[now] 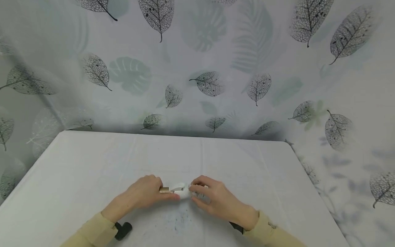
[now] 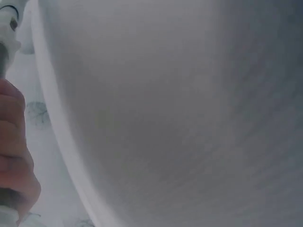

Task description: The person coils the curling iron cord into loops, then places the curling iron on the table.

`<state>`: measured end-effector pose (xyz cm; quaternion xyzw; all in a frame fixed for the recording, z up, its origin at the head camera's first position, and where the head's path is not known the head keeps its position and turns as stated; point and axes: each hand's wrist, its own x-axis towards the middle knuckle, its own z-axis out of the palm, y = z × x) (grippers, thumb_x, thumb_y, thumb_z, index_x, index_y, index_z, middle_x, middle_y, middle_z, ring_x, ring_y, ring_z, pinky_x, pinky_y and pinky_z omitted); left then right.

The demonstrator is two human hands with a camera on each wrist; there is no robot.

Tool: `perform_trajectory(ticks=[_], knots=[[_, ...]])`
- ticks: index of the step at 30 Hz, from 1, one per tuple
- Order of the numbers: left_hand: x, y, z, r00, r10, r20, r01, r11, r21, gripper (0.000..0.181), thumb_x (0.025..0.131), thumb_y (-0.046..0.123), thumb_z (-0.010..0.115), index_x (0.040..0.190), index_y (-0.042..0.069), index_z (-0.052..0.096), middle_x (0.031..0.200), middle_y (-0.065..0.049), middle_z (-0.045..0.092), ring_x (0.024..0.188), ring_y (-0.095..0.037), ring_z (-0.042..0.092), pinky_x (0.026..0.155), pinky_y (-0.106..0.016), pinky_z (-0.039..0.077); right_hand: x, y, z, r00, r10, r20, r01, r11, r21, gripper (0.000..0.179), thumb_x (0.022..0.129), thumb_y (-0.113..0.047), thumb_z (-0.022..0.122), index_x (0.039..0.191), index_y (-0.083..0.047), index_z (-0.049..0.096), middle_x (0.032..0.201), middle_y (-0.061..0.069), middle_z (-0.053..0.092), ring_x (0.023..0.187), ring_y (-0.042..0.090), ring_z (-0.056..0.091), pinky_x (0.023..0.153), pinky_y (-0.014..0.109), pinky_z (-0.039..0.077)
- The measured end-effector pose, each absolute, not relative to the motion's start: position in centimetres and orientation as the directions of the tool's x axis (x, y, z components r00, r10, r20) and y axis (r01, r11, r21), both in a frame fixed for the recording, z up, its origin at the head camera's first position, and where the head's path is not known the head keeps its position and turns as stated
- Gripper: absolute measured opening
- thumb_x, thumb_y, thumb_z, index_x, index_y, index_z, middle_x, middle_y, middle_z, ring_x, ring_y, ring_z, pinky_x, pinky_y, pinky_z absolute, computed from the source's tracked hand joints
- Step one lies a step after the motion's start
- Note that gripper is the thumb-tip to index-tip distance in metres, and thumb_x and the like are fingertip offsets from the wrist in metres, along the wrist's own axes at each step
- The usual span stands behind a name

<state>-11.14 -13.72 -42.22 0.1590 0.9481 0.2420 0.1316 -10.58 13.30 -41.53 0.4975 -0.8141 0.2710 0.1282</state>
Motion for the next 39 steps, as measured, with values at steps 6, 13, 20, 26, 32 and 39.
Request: perform_trajectory(ticks=[6, 13, 20, 26, 32, 39], knots=[[-11.2, -14.1, -42.8, -0.877, 0.434, -0.207, 0.251, 0.781, 0.572, 0.063, 0.077, 0.078, 0.064, 0.061, 0.018, 0.05, 0.056, 0.008, 0.036, 0.052, -0.007, 0.032, 0.048, -0.025, 0.027, -10.5, 13.3, -42.3, -0.549, -0.717, 0.429, -0.83, 0.411, -0.376, 0.034, 0.088, -0.009, 0.078, 0.119, -0.01, 0.064, 0.116, 0.003, 0.061, 0.097, 0.011, 0.064, 0.082, 0.021, 0.053], [-11.1, -14.6, -43.1, -0.821, 0.533, -0.206, 0.328, 0.735, 0.593, 0.048, 0.087, 0.069, 0.06, 0.097, 0.021, 0.06, 0.067, 0.008, 0.053, 0.061, -0.006, 0.044, 0.055, -0.026, 0.037, -11.2, 13.2, -42.6, -0.671, -0.67, 0.316, -0.715, 0.474, -0.515, 0.029, 0.094, -0.007, 0.069, 0.123, -0.008, 0.064, 0.121, 0.003, 0.065, 0.104, 0.014, 0.066, 0.086, 0.029, 0.055], [-10.6, -14.5, -43.2, -0.83, 0.549, -0.094, 0.426, 0.735, 0.528, 0.049, 0.087, 0.066, 0.061, 0.092, 0.018, 0.06, 0.076, 0.01, 0.051, 0.069, -0.007, 0.043, 0.061, -0.025, 0.037, -12.2, 13.2, -43.1, -0.762, -0.601, 0.242, -0.608, 0.534, -0.588, 0.027, 0.092, -0.011, 0.071, 0.117, -0.006, 0.066, 0.105, 0.005, 0.071, 0.087, 0.011, 0.066, 0.075, 0.026, 0.054], [-10.2, -14.4, -43.2, -0.829, 0.557, -0.041, 0.482, 0.75, 0.453, 0.046, 0.082, 0.062, 0.069, 0.087, 0.017, 0.061, 0.074, 0.011, 0.046, 0.075, -0.009, 0.04, 0.064, -0.025, 0.034, -12.9, 13.7, -43.7, -0.82, -0.555, 0.139, -0.521, 0.624, -0.582, 0.022, 0.09, -0.018, 0.073, 0.11, -0.009, 0.068, 0.095, 0.003, 0.073, 0.079, 0.012, 0.068, 0.07, 0.026, 0.052], [-10.2, -14.3, -43.4, -0.833, 0.551, -0.044, 0.48, 0.762, 0.435, 0.043, 0.081, 0.062, 0.071, 0.087, 0.021, 0.06, 0.075, 0.013, 0.045, 0.074, -0.008, 0.039, 0.062, -0.024, 0.032, -13.6, 14.4, -43.9, -0.863, -0.502, 0.063, -0.433, 0.669, -0.603, 0.024, 0.089, -0.026, 0.075, 0.107, -0.01, 0.074, 0.097, 0.0, 0.06, 0.08, 0.012, 0.056, 0.07, 0.027, 0.046], [-10.1, -14.3, -43.5, -0.831, 0.553, -0.058, 0.472, 0.757, 0.452, 0.043, 0.079, 0.062, 0.073, 0.09, 0.022, 0.061, 0.076, 0.012, 0.046, 0.075, -0.008, 0.039, 0.061, -0.024, 0.032, -14.3, 15.1, -44.5, -0.862, -0.496, -0.106, -0.303, 0.671, -0.677, 0.015, 0.095, -0.027, 0.069, 0.104, -0.015, 0.073, 0.092, -0.004, 0.057, 0.083, 0.013, 0.051, 0.072, 0.029, 0.043]])
